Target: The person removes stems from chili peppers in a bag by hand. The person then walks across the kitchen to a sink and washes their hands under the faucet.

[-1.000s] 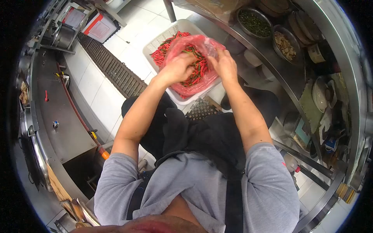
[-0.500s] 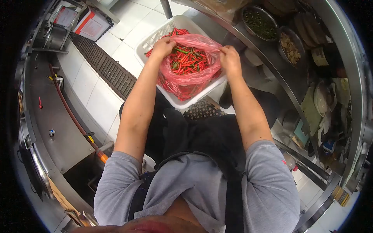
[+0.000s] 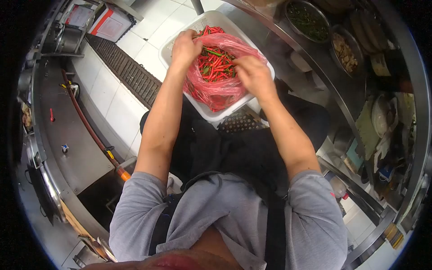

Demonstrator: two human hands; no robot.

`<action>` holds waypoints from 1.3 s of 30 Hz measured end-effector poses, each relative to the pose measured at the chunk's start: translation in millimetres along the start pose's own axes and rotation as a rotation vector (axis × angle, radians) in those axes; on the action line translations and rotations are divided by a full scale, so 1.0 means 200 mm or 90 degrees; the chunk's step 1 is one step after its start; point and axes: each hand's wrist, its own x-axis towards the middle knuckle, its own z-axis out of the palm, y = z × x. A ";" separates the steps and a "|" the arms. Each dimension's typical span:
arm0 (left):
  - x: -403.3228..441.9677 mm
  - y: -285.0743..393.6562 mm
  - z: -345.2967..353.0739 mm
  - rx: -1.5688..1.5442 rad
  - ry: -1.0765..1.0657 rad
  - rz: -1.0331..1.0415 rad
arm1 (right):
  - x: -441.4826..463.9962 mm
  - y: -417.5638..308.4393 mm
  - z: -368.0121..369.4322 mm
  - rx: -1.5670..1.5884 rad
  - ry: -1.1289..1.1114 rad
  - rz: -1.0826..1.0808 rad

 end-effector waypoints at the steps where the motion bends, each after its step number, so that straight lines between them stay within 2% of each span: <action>1: -0.06 0.06 -0.01 0.008 -0.004 0.007 | -0.03 0.04 0.06 -0.002 -0.059 -0.079; 2: -0.13 0.11 -0.02 -0.002 -0.062 0.107 | -0.07 0.08 0.10 0.006 -0.052 -0.075; 3: -0.21 0.15 -0.05 -0.011 -0.120 0.207 | -0.11 0.11 0.13 -0.028 -0.172 -0.050; 4: -0.30 0.20 -0.08 0.021 -0.281 0.197 | -0.14 0.12 0.14 -0.061 -0.292 -0.027; 5: -0.40 0.23 -0.12 0.052 -0.442 0.182 | -0.17 0.11 0.13 -0.053 -0.286 -0.024; 7: -0.57 0.21 -0.18 0.048 -0.502 0.169 | -0.25 0.08 0.09 -0.048 -0.339 -0.030; 10: -0.67 0.07 -0.13 0.073 -0.545 0.203 | -0.33 0.09 0.10 -0.049 -0.316 -0.035; 11: -0.66 0.07 -0.13 0.079 -0.544 0.205 | -0.34 0.09 0.09 -0.045 -0.306 -0.030; 13: -0.57 0.16 -0.20 -0.077 -0.417 0.159 | -0.29 0.10 0.08 -0.034 -0.274 -0.034; 15: -0.48 0.20 -0.18 -0.057 -0.380 0.149 | -0.23 0.13 0.05 -0.027 -0.244 -0.036; 17: -0.40 0.19 -0.10 -0.023 -0.293 0.197 | -0.15 0.16 0.02 -0.096 -0.222 0.026; 19: -0.38 0.22 -0.03 0.020 -0.302 0.207 | -0.07 0.22 -0.03 -0.165 -0.252 0.036; 21: -0.40 0.22 0.06 0.186 -0.372 0.165 | -0.01 0.26 -0.08 -0.234 -0.295 0.009; 23: -0.40 0.23 0.09 0.178 -0.365 0.148 | 0.06 0.23 -0.15 -0.253 -0.339 0.023; 27: -0.24 0.10 0.07 0.023 -0.242 0.047 | 0.11 0.10 -0.20 -0.176 -0.285 -0.005; 28: -0.19 0.06 0.04 0.032 -0.170 0.044 | 0.10 0.09 -0.18 -0.103 -0.248 0.035; 29: -0.14 0.02 0.02 -0.049 -0.150 -0.047 | 0.09 0.08 -0.16 -0.029 -0.212 0.074; 31: -0.08 -0.02 -0.06 -0.092 -0.142 -0.079 | 0.09 0.06 -0.11 -0.011 -0.226 0.085; 32: -0.06 -0.02 -0.09 -0.088 -0.144 -0.083 | 0.11 0.03 -0.09 0.013 -0.215 0.090; 34: -0.05 0.01 -0.16 -0.359 -0.298 -0.250 | 0.13 0.01 -0.05 0.037 -0.208 0.080; 35: -0.06 0.03 -0.19 -0.356 -0.297 -0.248 | 0.14 0.00 -0.03 0.038 -0.206 0.079; 37: -0.10 0.09 -0.23 -0.532 -0.373 -0.238 | 0.16 -0.03 0.01 0.098 -0.231 0.137; 39: -0.11 0.13 -0.24 -0.611 -0.371 -0.252 | 0.15 -0.02 0.05 0.118 -0.226 0.086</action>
